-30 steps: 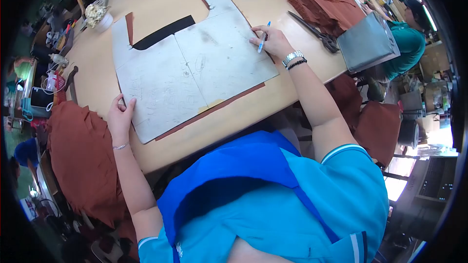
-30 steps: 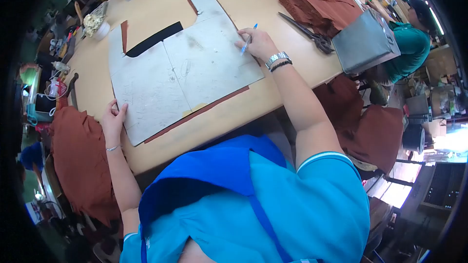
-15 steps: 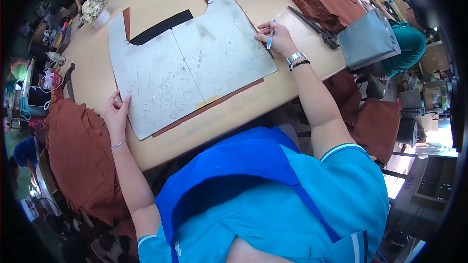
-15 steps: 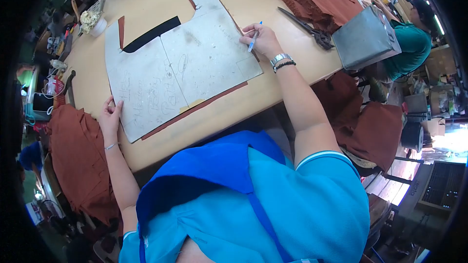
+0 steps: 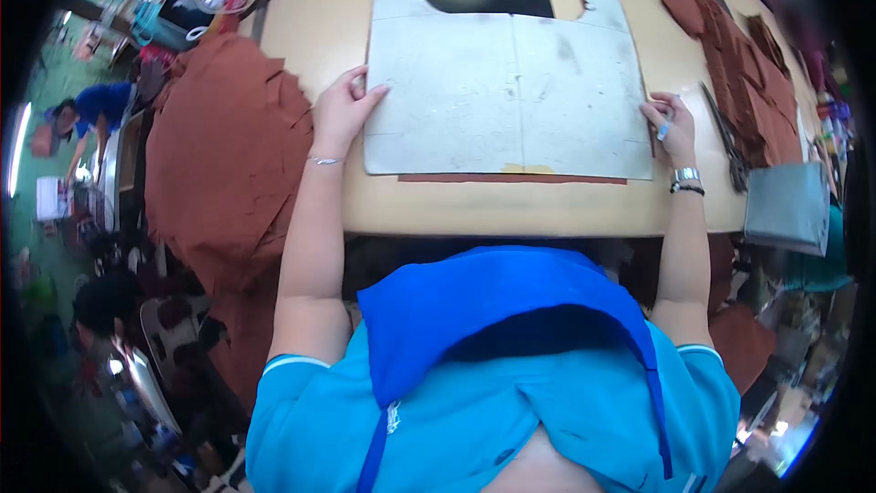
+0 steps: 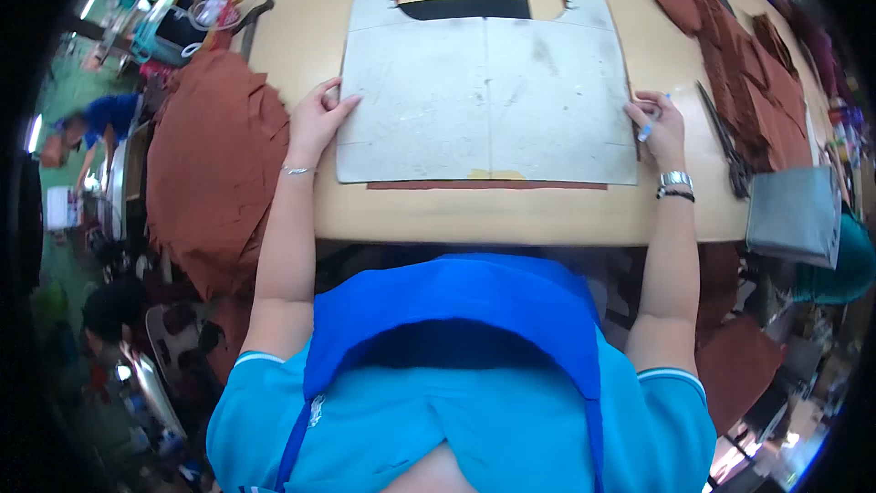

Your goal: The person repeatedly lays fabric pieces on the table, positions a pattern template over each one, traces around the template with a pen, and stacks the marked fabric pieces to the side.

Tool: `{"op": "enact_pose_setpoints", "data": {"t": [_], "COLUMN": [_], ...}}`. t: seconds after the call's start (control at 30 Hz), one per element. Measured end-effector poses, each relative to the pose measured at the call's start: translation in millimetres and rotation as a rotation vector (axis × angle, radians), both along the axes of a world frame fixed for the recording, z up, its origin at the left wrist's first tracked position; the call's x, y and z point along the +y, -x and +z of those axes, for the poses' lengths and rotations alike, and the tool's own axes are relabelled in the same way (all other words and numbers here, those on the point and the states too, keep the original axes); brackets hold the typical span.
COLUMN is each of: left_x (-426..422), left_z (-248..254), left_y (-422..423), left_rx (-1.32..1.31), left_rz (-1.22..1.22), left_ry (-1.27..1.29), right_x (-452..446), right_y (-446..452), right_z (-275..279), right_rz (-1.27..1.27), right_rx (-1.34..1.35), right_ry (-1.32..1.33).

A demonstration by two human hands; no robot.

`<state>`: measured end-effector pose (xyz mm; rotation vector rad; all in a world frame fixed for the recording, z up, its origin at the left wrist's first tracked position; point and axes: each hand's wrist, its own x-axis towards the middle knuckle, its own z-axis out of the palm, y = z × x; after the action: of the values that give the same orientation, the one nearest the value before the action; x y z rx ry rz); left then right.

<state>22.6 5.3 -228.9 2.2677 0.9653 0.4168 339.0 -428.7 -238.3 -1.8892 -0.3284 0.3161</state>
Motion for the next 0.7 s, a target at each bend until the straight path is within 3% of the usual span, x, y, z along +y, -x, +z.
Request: {"op": "enact_pose_setpoints", "data": {"t": [0.63, 0.7], "left_x": [-2, -1], "left_z": [1, -1], "left_y": [5, 3], "left_rx": [-0.042, -0.064], "left_rz": [-0.002, -0.026], "left_ry": [-0.022, 0.026], "right_x": [-5, 0], "right_y": [-13, -3], "right_z": [-13, 3], "right_rz": [0.024, -0.004], "right_rx": [0.06, -0.005], "right_ry": [-0.079, 0.085]}}
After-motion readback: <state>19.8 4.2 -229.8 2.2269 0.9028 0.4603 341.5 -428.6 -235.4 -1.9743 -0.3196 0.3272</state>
